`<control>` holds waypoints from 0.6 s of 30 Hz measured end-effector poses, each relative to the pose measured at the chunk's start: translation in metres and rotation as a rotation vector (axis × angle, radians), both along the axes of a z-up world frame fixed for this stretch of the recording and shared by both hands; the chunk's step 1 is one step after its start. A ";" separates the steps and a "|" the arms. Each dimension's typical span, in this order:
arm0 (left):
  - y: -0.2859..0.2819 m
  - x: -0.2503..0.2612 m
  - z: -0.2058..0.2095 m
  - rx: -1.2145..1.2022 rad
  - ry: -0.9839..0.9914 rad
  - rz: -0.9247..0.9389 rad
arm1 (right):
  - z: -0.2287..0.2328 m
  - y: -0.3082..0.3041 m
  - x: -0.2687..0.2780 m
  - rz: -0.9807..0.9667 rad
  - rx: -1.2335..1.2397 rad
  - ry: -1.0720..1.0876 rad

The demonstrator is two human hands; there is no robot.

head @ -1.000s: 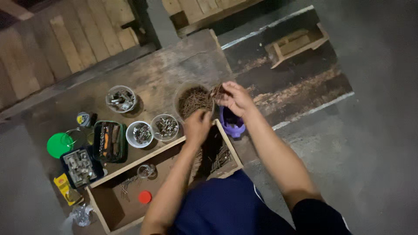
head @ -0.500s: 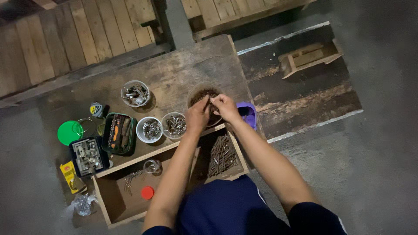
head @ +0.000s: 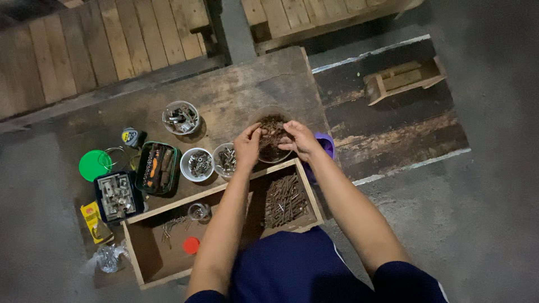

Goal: The person sorts various nails, screws, and washers from a large wooden box into separate smaller plastic cups and containers by hand.

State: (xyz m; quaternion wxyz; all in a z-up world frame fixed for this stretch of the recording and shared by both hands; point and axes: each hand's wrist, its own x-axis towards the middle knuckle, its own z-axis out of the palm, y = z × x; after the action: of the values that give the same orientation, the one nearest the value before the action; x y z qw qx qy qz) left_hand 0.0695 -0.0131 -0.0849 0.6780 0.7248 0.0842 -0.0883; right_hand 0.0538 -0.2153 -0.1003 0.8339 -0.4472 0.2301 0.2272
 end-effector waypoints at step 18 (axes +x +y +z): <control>-0.027 -0.011 0.051 0.511 -0.282 -0.252 | -0.027 0.003 -0.004 0.016 -0.275 -0.082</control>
State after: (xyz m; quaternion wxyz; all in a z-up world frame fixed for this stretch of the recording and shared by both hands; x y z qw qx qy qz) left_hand 0.0581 -0.0403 -0.0344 0.4628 0.8815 -0.0817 -0.0462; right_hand 0.0495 -0.2121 -0.1271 0.7717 -0.5678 0.2213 0.1820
